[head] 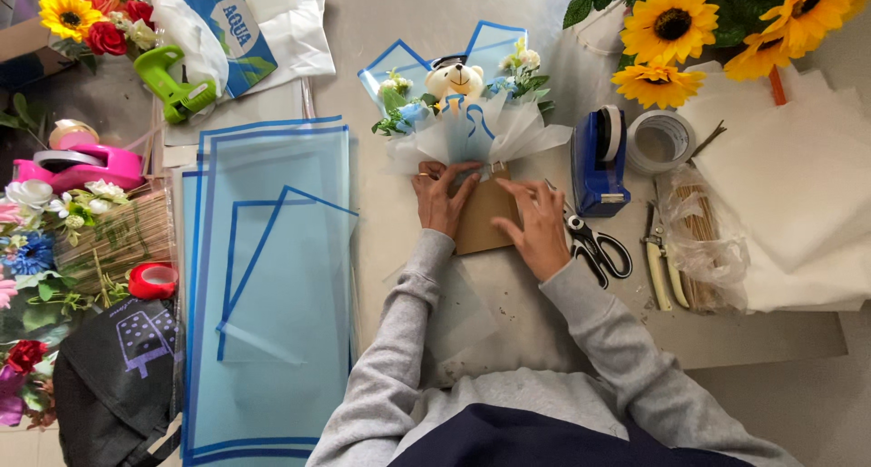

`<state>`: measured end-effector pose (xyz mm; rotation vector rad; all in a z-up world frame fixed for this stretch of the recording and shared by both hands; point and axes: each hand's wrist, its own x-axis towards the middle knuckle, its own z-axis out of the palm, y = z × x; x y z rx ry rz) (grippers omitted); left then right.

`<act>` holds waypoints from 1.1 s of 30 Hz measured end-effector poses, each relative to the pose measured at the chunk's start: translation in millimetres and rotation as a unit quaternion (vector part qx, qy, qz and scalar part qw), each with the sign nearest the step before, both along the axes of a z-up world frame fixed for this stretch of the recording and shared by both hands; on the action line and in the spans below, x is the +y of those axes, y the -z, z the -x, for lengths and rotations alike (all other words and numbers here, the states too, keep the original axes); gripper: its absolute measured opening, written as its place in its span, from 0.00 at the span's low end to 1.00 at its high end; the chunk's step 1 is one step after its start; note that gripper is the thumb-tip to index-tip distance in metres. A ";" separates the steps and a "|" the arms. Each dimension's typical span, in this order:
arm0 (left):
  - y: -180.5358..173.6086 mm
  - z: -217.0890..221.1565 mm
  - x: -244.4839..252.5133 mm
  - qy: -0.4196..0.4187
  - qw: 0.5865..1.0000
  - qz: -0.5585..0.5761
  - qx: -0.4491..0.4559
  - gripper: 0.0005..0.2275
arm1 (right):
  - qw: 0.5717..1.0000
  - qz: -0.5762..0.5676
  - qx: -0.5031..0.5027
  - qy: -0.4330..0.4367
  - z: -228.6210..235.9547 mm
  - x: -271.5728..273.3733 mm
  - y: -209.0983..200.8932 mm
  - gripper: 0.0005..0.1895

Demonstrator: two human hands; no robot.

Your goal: The person wraps a small flower bouquet containing a plush toy with translucent blue paper. They fold the paper around the bouquet, secure it with tape, and adjust the wrapping to create a neat presentation.

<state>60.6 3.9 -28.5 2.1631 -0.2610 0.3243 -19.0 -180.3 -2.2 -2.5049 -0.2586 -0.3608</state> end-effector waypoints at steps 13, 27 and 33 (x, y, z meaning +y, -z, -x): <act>4.6 -6.9 2.2 -0.003 0.999 -0.006 0.043 0.10 | 0.986 -0.101 -0.127 -0.025 -74.1 16.6 39.2 0.03; 4.9 -6.9 11.2 0.015 0.999 -0.008 0.042 0.11 | 0.977 -0.187 -0.076 0.072 -25.5 -4.6 -7.3 0.07; -0.1 -2.9 7.5 0.006 0.999 -0.015 0.048 0.10 | 0.960 -0.112 -0.084 0.242 13.2 -115.0 9.6 0.14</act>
